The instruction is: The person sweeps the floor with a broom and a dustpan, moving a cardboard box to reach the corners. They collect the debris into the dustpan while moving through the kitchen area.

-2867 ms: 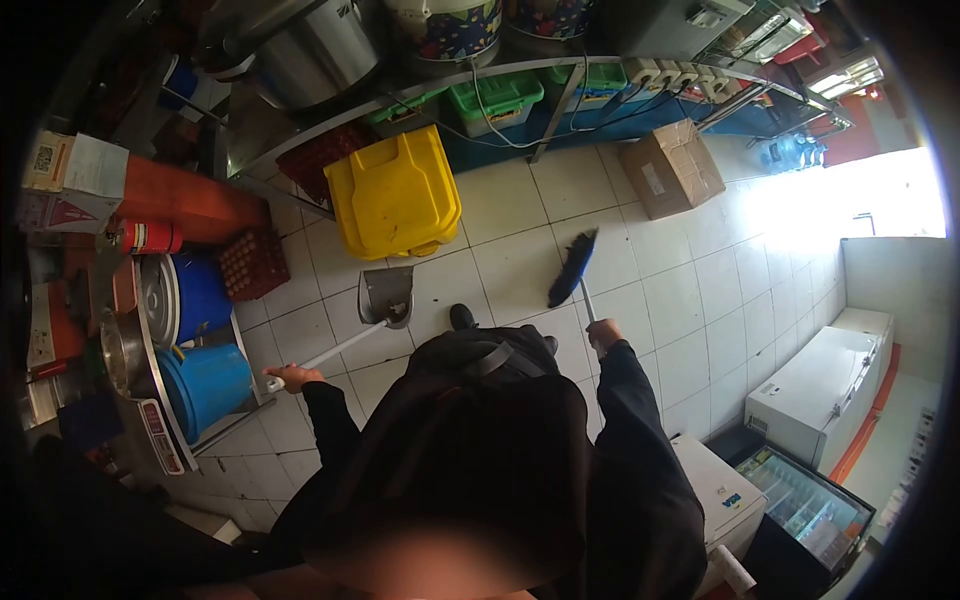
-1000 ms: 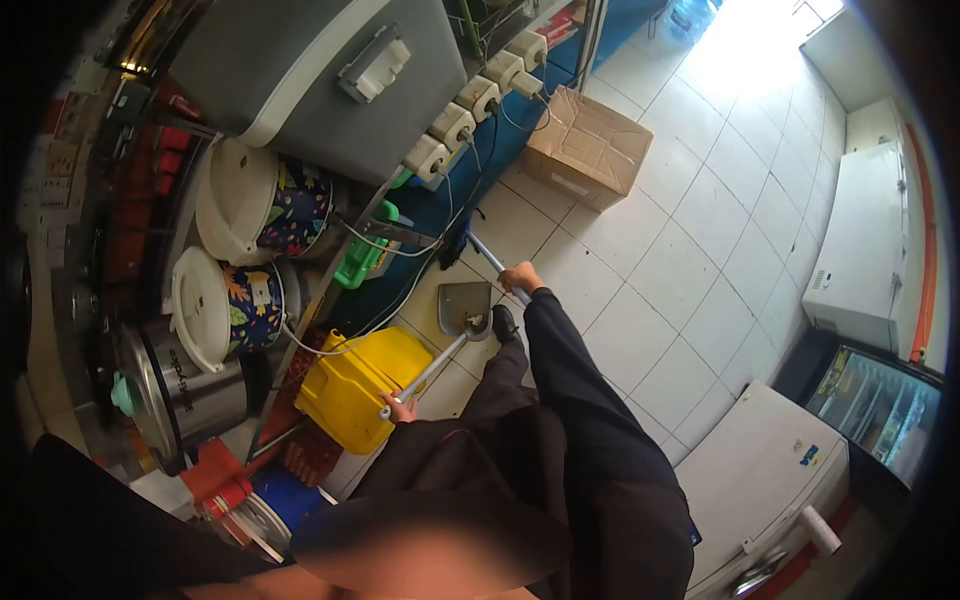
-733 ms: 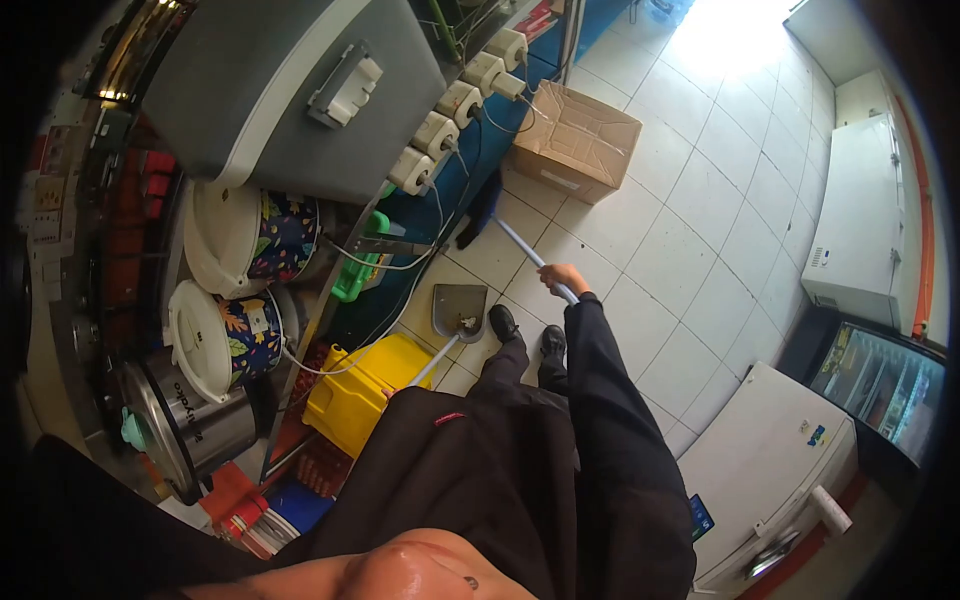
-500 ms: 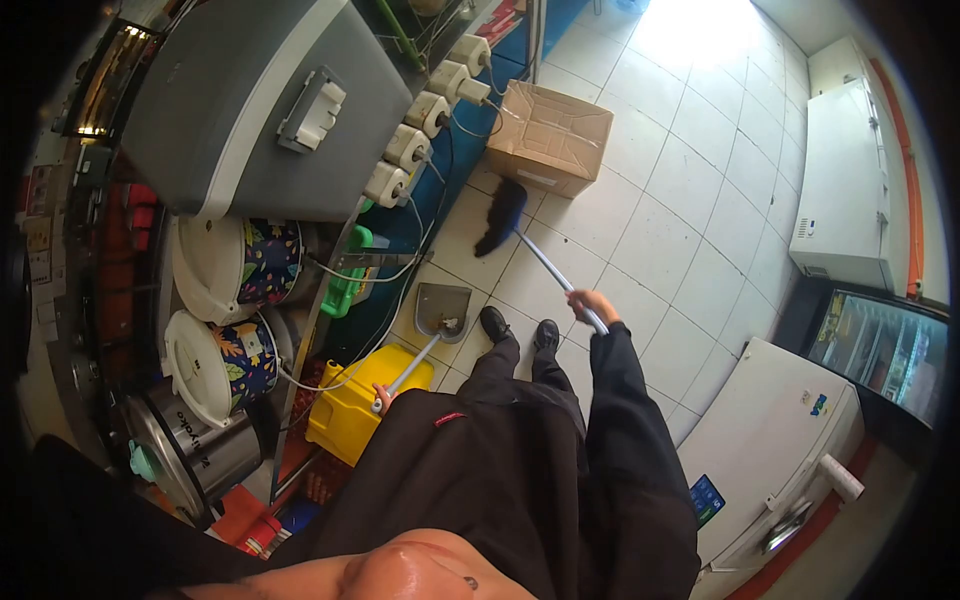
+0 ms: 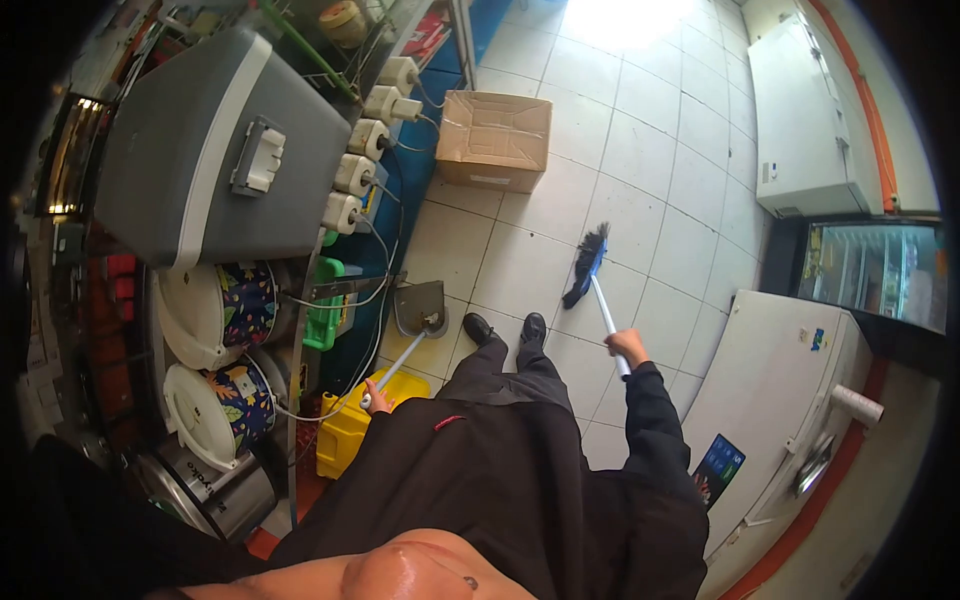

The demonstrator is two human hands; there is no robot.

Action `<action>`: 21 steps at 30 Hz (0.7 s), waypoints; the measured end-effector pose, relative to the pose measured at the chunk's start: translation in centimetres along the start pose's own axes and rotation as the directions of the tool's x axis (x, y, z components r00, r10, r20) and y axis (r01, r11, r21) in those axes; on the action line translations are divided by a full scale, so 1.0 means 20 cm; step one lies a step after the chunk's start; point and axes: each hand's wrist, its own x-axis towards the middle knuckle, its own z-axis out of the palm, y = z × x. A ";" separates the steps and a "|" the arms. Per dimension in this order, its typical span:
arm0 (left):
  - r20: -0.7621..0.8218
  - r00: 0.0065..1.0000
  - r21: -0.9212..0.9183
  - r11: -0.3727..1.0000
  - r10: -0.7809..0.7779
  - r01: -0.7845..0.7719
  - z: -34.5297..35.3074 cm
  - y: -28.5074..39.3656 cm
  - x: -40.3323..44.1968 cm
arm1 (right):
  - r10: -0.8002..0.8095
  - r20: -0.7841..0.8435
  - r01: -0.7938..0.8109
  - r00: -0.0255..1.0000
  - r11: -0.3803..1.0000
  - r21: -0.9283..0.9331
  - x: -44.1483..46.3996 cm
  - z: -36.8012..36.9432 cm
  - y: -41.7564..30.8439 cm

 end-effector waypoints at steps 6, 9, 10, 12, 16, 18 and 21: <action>-0.009 0.999 0.068 0.997 0.042 -0.042 0.07 0.03 0.03 | 0.004 0.086 -0.009 0.996 0.998 0.057 -0.58 0.19 -0.23; -0.042 0.993 0.067 0.992 0.107 -0.104 0.11 0.09 -0.04 | 0.035 0.174 -0.069 0.984 0.979 0.193 -0.58 0.31 -0.15; -0.037 0.993 0.066 0.992 0.109 -0.106 0.12 0.06 0.01 | 0.028 0.184 -0.067 0.982 0.977 0.204 -0.54 0.37 -0.12; 0.014 0.958 0.226 0.932 0.288 -0.284 0.11 0.00 0.11 | -0.008 0.223 -0.039 0.975 0.979 0.202 -0.44 0.47 -0.11; 0.367 0.730 0.368 0.631 0.576 -0.683 0.05 0.12 -0.04 | 0.013 0.108 -0.013 0.994 1.000 -0.003 -0.26 0.48 -0.09; 0.404 0.693 0.356 0.594 0.598 -0.721 0.00 0.09 -0.06 | 0.047 0.093 -0.042 0.995 0.998 -0.056 -0.21 0.34 -0.07; 0.435 0.705 0.315 0.638 0.561 -0.702 -0.07 -0.05 -0.01 | 0.004 0.041 0.004 0.999 0.981 -0.193 -0.07 0.14 -0.04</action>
